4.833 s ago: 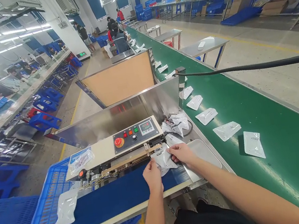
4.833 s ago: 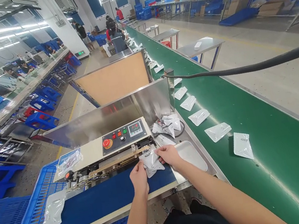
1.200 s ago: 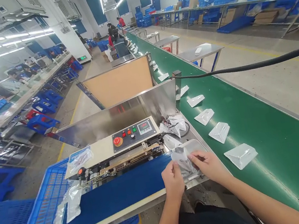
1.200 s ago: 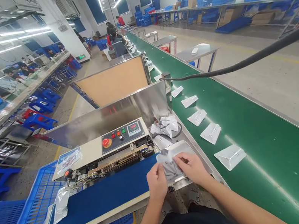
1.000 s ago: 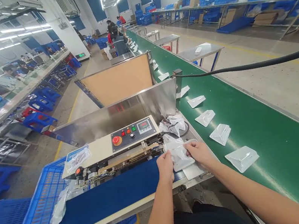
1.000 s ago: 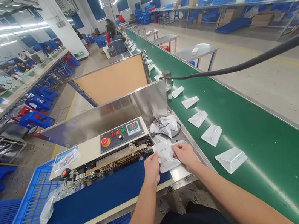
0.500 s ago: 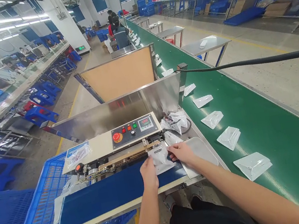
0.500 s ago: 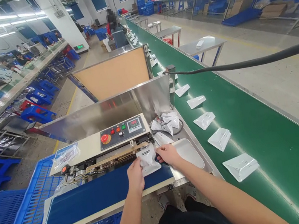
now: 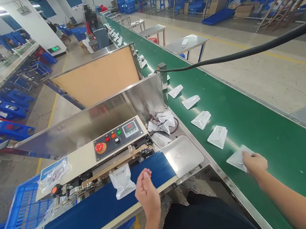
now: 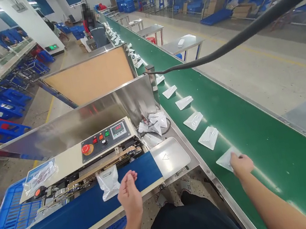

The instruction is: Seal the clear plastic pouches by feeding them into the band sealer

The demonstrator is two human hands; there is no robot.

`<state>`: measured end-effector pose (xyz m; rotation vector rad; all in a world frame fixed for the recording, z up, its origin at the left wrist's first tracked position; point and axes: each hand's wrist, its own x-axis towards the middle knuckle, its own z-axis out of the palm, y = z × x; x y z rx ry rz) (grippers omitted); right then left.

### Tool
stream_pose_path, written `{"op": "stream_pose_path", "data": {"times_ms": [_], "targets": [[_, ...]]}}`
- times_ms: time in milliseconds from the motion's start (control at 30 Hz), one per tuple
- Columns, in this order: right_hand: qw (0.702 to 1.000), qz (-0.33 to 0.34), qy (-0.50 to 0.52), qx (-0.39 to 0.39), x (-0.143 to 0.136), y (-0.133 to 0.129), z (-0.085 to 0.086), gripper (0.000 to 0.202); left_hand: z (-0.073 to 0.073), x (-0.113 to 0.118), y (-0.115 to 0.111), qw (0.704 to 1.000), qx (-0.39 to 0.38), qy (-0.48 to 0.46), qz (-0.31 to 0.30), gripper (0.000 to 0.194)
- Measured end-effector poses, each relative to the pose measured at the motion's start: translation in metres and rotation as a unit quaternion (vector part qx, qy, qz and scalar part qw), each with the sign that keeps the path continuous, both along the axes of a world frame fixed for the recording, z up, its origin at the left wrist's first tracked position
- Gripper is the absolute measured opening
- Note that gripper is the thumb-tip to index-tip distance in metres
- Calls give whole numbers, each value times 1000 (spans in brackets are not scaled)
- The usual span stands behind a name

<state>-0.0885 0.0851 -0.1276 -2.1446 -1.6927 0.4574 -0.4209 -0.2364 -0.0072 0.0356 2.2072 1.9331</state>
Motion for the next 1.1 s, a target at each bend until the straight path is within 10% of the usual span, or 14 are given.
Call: {"op": "stream_pose_path", "data": {"times_ms": [133, 367, 533, 700, 867, 1100], "targets": [[989, 6, 143, 44, -44, -27, 55, 66, 7, 28, 48, 977, -17, 54, -204, 40], [882, 301, 363, -34, -140, -105, 152, 61, 29, 58, 109, 927, 36, 98, -359, 39], [807, 327, 473, -135, -164, -120, 142, 67, 21, 49, 96, 950, -21, 94, -296, 55], [831, 363, 398, -139, -186, -117, 126, 49, 2, 35, 84, 960, -33, 67, -268, 46], [881, 266, 360, -155, -232, -98, 108, 39, -22, 1, 93, 993, -13, -84, -78, 38], [829, 260, 394, -300, -313, -115, 96, 33, -39, -42, 69, 991, -2, -128, 39, 40]]}}
